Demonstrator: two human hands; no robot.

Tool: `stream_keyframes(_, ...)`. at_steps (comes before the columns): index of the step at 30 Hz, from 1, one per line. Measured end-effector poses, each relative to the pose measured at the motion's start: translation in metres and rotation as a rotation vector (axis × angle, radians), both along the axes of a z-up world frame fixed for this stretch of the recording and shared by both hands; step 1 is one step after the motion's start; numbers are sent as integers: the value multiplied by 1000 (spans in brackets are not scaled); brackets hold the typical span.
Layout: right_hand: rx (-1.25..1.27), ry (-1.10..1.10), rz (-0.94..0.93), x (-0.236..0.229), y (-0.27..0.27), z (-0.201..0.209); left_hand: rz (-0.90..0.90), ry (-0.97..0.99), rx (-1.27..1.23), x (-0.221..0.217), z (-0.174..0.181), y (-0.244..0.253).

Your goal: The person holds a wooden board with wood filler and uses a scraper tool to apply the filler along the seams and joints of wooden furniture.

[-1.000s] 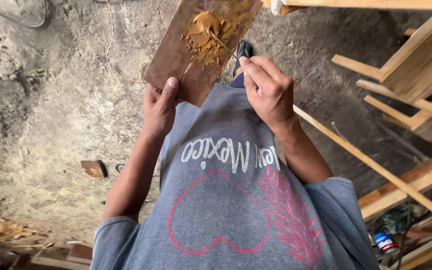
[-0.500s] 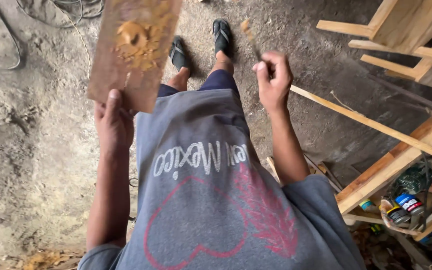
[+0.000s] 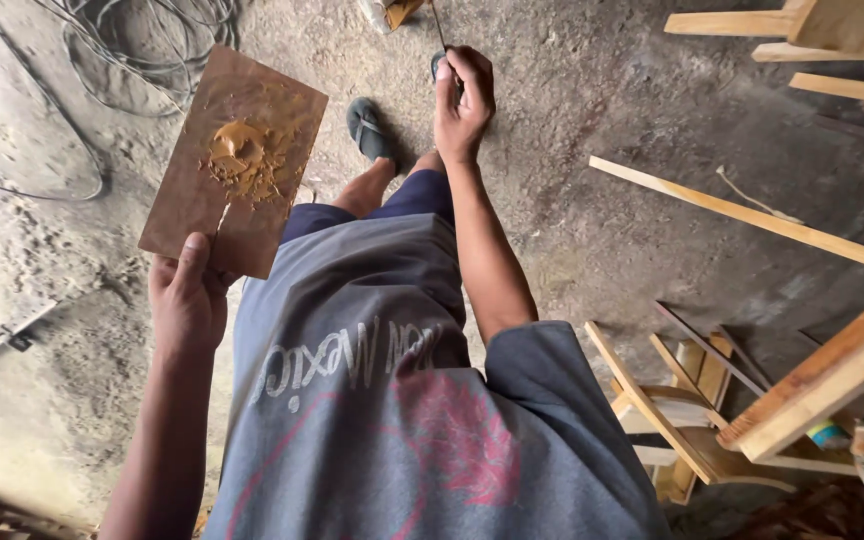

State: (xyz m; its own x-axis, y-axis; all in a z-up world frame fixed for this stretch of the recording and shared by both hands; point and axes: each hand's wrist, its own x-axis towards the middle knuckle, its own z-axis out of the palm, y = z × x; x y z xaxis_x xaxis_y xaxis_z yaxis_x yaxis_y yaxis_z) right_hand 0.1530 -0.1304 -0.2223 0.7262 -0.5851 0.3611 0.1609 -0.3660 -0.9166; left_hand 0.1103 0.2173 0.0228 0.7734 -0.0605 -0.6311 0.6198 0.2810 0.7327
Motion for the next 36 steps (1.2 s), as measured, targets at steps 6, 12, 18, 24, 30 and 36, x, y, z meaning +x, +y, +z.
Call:
stream_keyframes(6, -49, -80, -27, 28, 12, -27, -3, 13, 84, -4, 7, 3)
stream_keyframes(12, -99, -87, 10, 36, 9, -37, -21, 30, 103, -7, 2, 10)
stream_keyframes(18, -60, -2, 79, 17, -1, -34, -54, 73, 111, 2, -3, 4)
stream_keyframes(24, -113, -69, -53, 7, 16, -32, -85, 68, 108, 4, -3, 3)
stream_keyframes(30, 266, -131, 9, 40, 37, -49, -75, 78, 137, 3, -6, 10)
stream_keyframes(36, -77, 5, -11, 17, 31, -42, -87, 65, 110, 3, -6, 8)
